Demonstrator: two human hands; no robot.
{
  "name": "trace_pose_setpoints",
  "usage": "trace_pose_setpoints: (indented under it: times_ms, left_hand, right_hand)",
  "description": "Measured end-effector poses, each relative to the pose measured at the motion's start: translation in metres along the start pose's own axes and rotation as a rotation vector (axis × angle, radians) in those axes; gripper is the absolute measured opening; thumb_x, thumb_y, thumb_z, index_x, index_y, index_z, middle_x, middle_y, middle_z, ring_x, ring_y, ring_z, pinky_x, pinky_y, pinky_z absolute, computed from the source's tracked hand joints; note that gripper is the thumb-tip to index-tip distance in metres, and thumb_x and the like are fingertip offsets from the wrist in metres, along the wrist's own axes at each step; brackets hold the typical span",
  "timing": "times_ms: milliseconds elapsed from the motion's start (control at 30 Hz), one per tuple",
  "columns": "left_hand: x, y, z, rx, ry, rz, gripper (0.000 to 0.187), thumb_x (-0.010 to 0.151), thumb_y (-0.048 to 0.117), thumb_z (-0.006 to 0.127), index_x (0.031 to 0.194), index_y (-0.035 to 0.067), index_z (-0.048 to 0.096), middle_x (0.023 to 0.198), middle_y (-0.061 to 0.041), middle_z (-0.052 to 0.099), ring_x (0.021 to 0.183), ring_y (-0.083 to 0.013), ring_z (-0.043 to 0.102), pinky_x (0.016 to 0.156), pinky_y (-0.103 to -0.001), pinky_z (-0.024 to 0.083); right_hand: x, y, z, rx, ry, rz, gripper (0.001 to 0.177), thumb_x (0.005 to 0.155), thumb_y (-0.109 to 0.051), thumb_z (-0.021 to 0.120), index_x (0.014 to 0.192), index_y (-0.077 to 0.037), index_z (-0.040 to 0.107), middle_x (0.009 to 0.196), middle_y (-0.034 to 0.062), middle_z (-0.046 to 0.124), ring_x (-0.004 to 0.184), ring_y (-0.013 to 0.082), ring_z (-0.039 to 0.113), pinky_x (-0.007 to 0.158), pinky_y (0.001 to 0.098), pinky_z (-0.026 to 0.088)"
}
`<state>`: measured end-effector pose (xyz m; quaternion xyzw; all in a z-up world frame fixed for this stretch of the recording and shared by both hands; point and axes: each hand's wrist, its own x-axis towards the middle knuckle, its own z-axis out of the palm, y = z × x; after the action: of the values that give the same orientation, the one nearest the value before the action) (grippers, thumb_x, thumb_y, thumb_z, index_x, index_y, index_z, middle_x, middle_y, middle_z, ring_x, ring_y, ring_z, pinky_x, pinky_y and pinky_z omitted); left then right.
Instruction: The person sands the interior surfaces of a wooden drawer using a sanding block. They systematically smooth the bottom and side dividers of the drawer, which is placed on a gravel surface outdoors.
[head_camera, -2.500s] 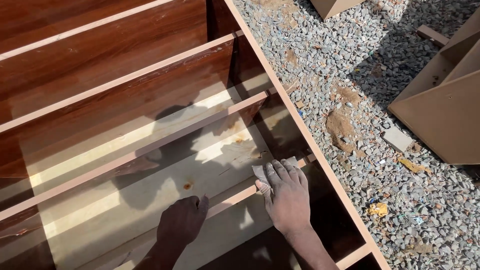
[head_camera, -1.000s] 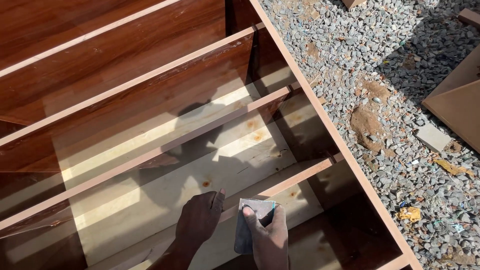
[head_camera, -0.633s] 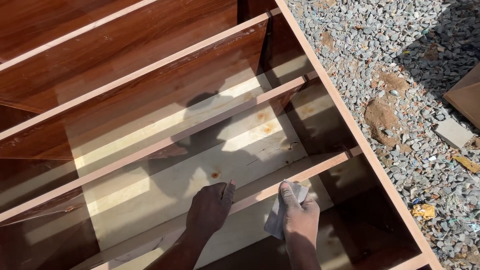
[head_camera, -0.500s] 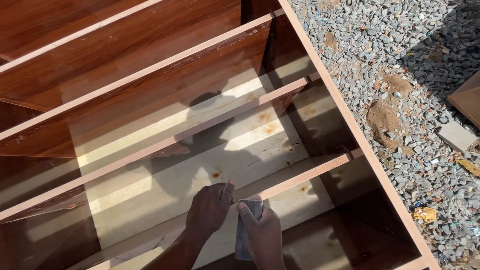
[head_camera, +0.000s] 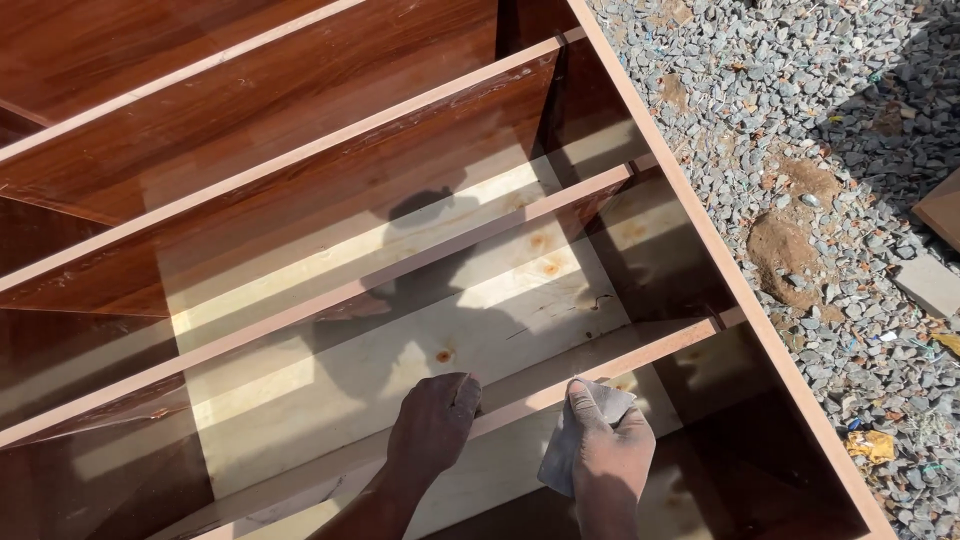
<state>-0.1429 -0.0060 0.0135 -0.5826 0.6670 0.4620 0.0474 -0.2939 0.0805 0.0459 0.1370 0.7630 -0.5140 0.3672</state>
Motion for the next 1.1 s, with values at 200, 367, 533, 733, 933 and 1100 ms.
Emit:
trace_pose_setpoints:
  times_ms: [200,367,533,733,933,1100]
  left_hand:
    - [0.001,-0.011,0.003,0.002,0.045,0.042,0.043,0.096,0.033,0.034,0.066,0.011,0.055,0.067,-0.01,0.062,0.066,-0.0278,0.056,0.067,-0.046,0.04]
    - [-0.001,-0.008,0.0,0.02,0.023,-0.003,0.043,0.096,0.036,0.034,0.068,0.012,0.056,0.069,-0.005,0.063,0.068,-0.0244,0.057,0.067,-0.043,0.042]
    - [-0.001,0.0,-0.009,-0.219,0.001,-0.106,0.051,0.093,0.028,0.034,0.058,0.007,0.065,0.066,-0.003,0.072,0.065,-0.0168,0.062,0.068,-0.035,0.048]
    - [0.005,-0.012,-0.001,-0.167,0.044,0.059,0.05,0.099,0.031,0.038,0.061,0.008,0.061,0.061,0.001,0.068,0.063,-0.0144,0.059,0.066,-0.032,0.045]
    - [0.01,-0.018,0.005,0.05,0.025,0.038,0.051,0.101,0.042,0.035,0.071,0.014,0.063,0.073,0.002,0.076,0.075,-0.0215,0.066,0.076,-0.037,0.048]
    - [0.007,-0.014,0.003,0.13,0.004,-0.011,0.046,0.1,0.043,0.034,0.073,0.018,0.06,0.07,0.001,0.067,0.074,-0.0203,0.061,0.075,-0.036,0.046]
  right_hand:
    - [-0.023,0.012,0.014,-0.575,-0.195,0.045,0.035,0.069,-0.032,0.091,0.084,-0.007,0.071,0.075,0.0062,0.071,0.071,0.0197,0.062,0.069,0.0331,0.052]
    - [-0.006,-0.005,0.02,-0.201,0.101,-0.099,0.042,0.085,-0.04,0.077,0.101,-0.008,0.057,0.093,0.0058,0.068,0.082,0.0177,0.063,0.073,0.0317,0.051]
    - [-0.025,0.067,0.071,-0.069,-0.003,0.059,0.075,0.093,-0.05,0.047,0.151,-0.007,0.027,0.133,0.0174,0.061,0.118,0.0301,0.065,0.097,0.0419,0.054]
    - [0.033,-0.063,0.046,0.105,0.313,-0.023,0.061,0.098,-0.053,0.041,0.139,-0.007,0.039,0.128,0.0116,0.06,0.111,0.0282,0.063,0.096,0.0423,0.05]
    - [0.003,0.008,0.058,-0.159,0.138,-0.09,0.052,0.098,-0.052,0.05,0.109,-0.002,0.043,0.099,0.0178,0.06,0.093,0.0319,0.063,0.083,0.0434,0.053]
    - [0.036,-0.064,0.034,-0.134,0.212,-0.032,0.05,0.101,-0.057,0.041,0.119,-0.01,0.043,0.107,0.0077,0.059,0.101,0.026,0.062,0.093,0.0417,0.048]
